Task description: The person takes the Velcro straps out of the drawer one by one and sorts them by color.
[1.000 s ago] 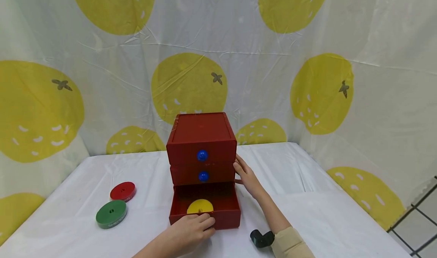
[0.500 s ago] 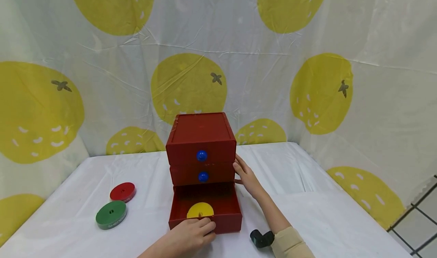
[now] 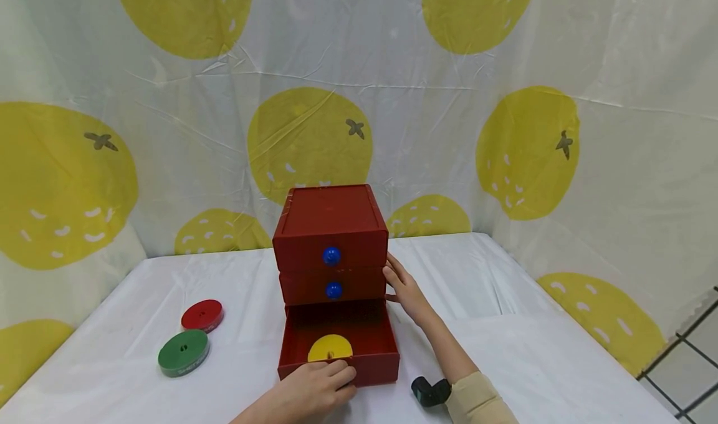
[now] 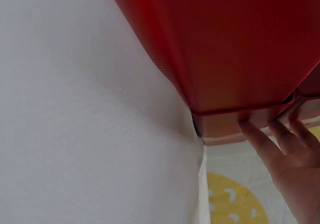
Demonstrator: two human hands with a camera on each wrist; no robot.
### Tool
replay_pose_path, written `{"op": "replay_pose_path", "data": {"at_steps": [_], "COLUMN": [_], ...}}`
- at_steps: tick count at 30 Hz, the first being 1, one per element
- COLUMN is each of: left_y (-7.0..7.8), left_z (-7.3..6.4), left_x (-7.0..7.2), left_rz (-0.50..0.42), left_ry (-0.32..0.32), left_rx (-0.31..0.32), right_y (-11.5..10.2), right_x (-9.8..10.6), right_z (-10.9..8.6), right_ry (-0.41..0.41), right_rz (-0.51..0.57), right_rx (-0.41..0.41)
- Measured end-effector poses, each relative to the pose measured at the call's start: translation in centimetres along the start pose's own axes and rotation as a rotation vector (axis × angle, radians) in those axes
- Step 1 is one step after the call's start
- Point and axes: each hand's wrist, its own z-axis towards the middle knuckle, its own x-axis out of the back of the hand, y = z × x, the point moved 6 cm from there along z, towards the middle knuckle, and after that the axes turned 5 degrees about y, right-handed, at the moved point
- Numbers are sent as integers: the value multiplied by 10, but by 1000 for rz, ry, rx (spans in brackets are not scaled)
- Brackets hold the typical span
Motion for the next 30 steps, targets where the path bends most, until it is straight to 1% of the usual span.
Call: {"op": "replay_pose_path", "data": {"at_steps": [7, 13, 25, 28, 30], "left_y": [3, 4, 9, 9, 10], "left_z": [0, 1, 1, 1, 1], "left_x": [0, 2, 1, 1, 1], "left_rz": [2, -4, 33, 26, 27], "left_ry": [33, 3, 0, -13, -16], "left_rx": [-4, 6, -20, -16, -20], "right_y": [3, -1, -3, -6, -11], "right_x": [-1, 0, 0, 0, -1], "right_z": [-1, -1, -1, -2, -5], "right_ry": [-8, -5, -27, -27, -32], "right_rz": [0, 8, 19, 20, 21], "right_rx": [-9, -9, -15, -24, -25]}}
